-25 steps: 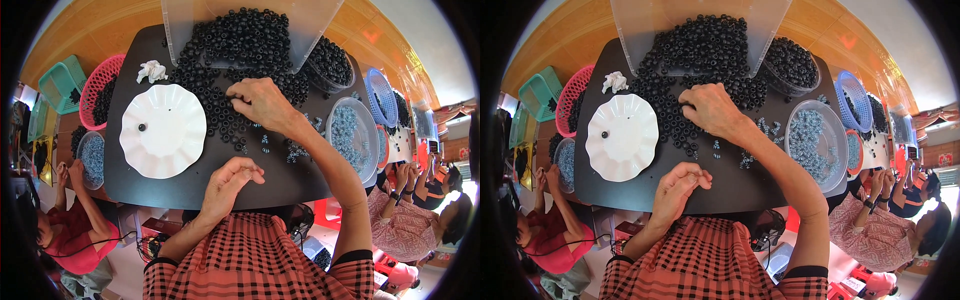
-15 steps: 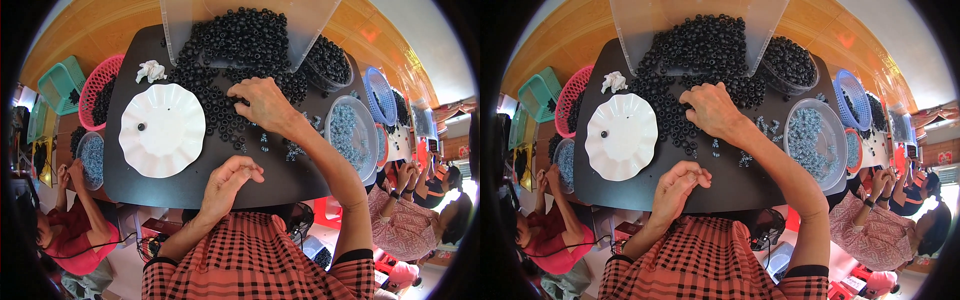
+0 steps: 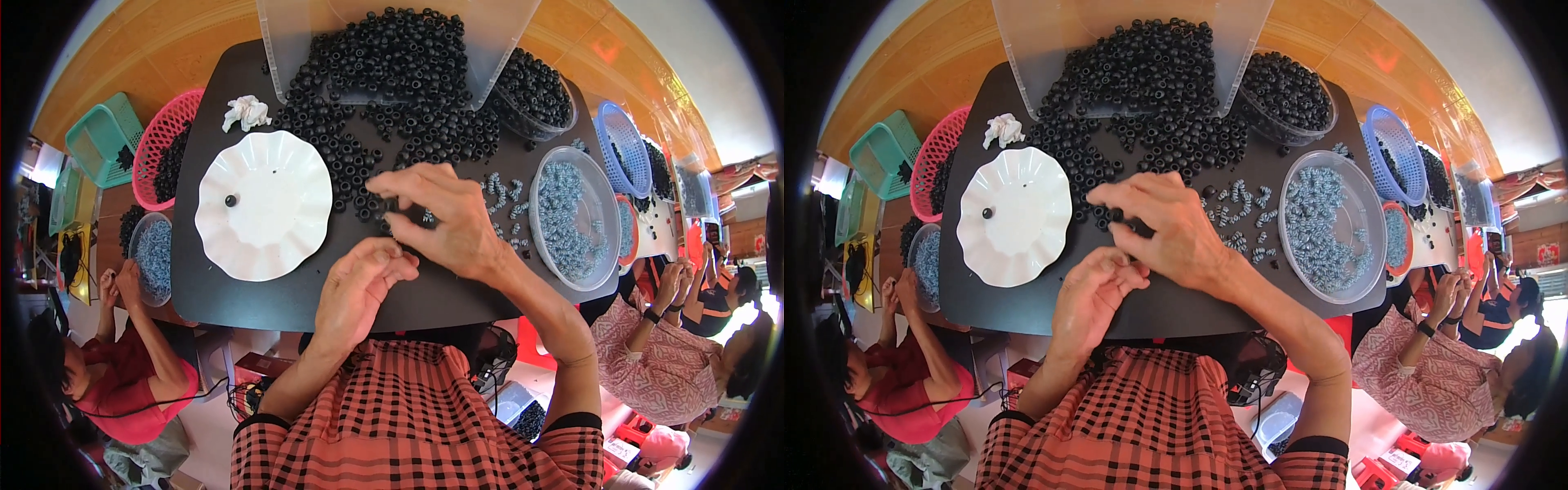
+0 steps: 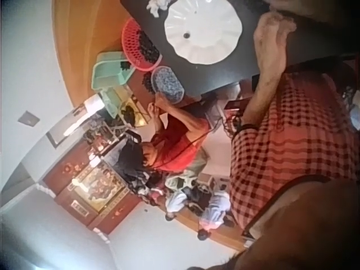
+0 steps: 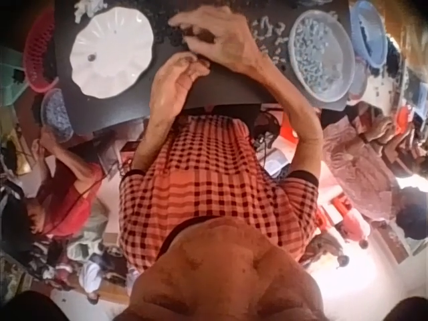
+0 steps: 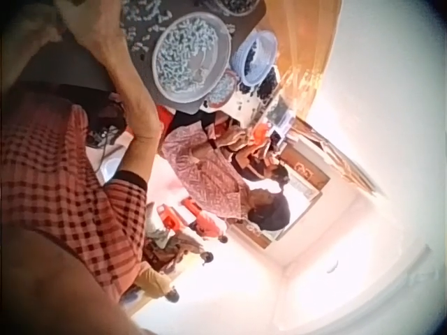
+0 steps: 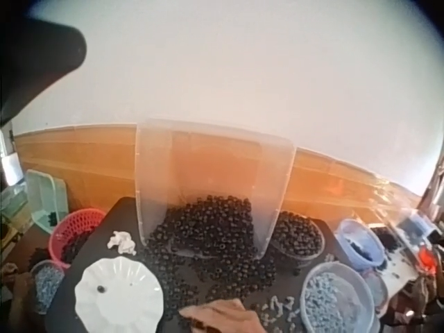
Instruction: The person assembles small black plastic rings by hand, inserting tiny blue beads into them.
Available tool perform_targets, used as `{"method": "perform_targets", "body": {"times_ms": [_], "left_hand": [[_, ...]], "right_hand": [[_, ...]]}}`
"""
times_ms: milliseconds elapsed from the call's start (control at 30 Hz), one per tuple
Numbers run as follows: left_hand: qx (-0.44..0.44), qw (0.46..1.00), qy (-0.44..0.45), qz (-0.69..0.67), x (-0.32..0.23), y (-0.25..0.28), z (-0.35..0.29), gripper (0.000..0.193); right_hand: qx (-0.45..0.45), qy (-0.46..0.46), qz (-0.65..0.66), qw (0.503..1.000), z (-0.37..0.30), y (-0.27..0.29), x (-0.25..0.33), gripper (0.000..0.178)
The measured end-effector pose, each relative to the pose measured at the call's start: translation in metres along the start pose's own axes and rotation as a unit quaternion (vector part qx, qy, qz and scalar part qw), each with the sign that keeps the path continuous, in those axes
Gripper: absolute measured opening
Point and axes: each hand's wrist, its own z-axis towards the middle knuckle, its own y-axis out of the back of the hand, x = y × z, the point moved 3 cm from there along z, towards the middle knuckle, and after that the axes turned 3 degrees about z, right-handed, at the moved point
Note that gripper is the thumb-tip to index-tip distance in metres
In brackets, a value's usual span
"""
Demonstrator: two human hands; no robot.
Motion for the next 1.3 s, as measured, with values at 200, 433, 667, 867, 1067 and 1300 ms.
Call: {"method": "perform_targets", "body": {"times_ms": [200,433,667,867,1067,1300], "left_hand": [[-0.019,0.999,-0.026,-0.038,-0.006,-0.005,0.007,0.029],[0.009,0.999,0.005,-0.049,0.004,-0.006,0.007,0.031],[0.014,0.996,0.03,-0.079,0.012,-0.015,0.006,0.031],[0.036,0.997,0.045,-0.046,0.016,-0.012,0.003,0.025],[0.078,0.992,0.1,0.013,0.018,-0.008,-0.009,0.021],[0.086,0.988,0.125,0.028,0.017,-0.014,-0.013,0.019]], "right_hand": [[-0.023,-0.001,0.073,0.997,-0.028,-0.002,0.016,0.041],[-0.084,-0.07,0.101,0.989,-0.047,0.001,0.017,0.035],[-0.101,-0.06,0.096,0.988,-0.061,0.002,0.015,0.031],[-0.096,-0.074,0.121,0.985,-0.075,0.004,0.014,0.032],[-0.078,-0.073,0.123,0.987,-0.087,0.009,0.019,0.022],[-0.031,-0.078,-0.002,0.996,-0.064,0.025,0.007,0.015]]}}
